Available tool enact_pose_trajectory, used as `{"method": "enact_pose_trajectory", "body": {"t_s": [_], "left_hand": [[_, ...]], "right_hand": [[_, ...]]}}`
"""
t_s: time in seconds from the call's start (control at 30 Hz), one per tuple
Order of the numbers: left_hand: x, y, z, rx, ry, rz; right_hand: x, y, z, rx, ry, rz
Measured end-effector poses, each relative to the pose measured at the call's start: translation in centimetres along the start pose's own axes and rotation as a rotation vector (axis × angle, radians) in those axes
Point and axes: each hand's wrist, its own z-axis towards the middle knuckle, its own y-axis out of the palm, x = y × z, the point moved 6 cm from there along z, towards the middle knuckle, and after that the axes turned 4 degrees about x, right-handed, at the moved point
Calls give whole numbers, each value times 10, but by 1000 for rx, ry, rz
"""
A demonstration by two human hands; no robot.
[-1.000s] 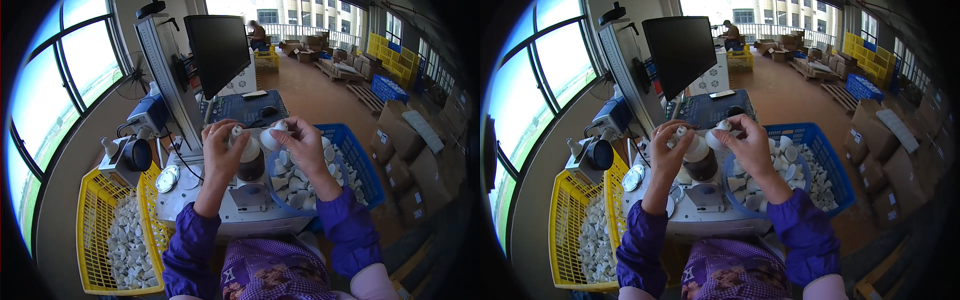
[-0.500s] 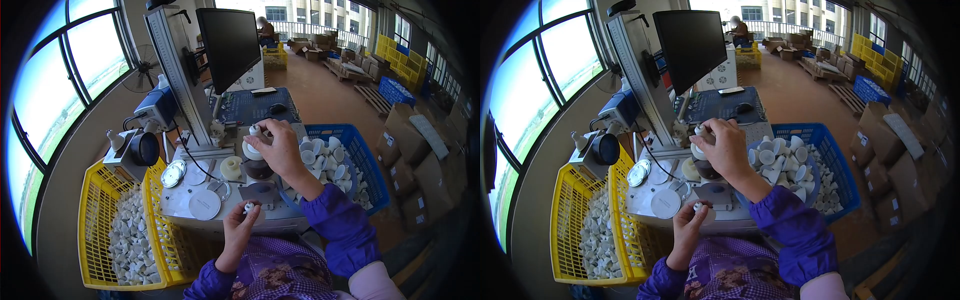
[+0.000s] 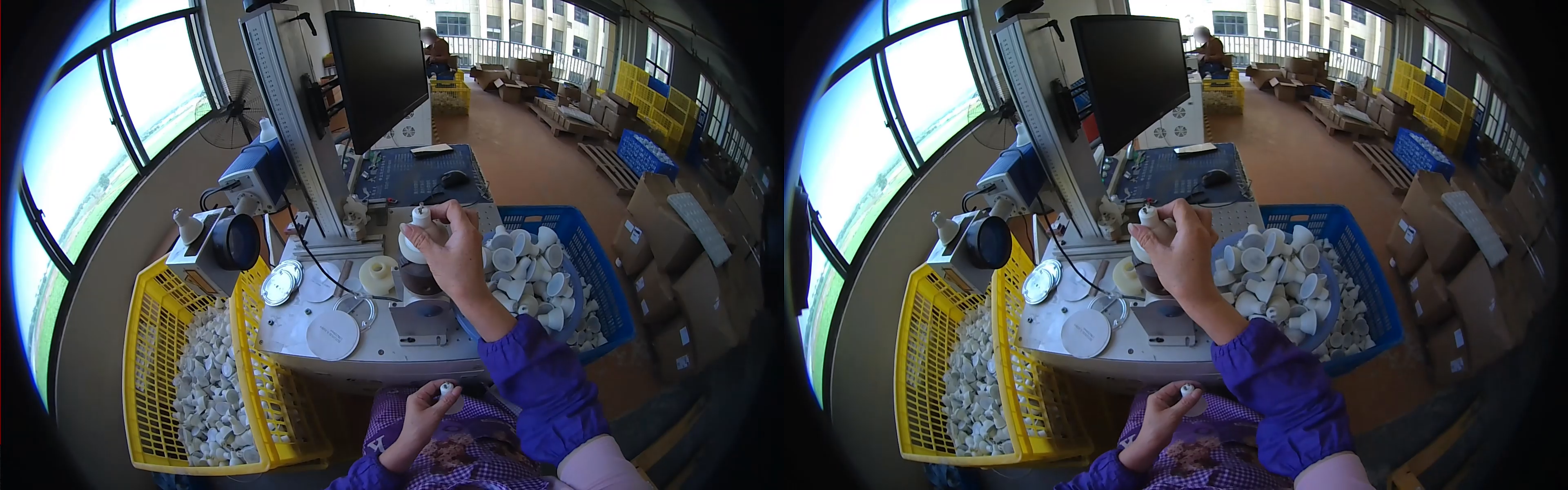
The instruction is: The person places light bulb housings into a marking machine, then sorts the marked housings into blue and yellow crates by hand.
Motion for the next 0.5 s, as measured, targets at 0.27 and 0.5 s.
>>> {"method": "enact_pose_trajectory", "body": {"t_s": [0.27,0.5], "left_hand": [[-26,13,-4,-58,-71,114],[-55,7,-9,1,-171,98]], "right_hand": [[0,2,-7,119,47,67],[2,0,-11,148,-12,141]]}}
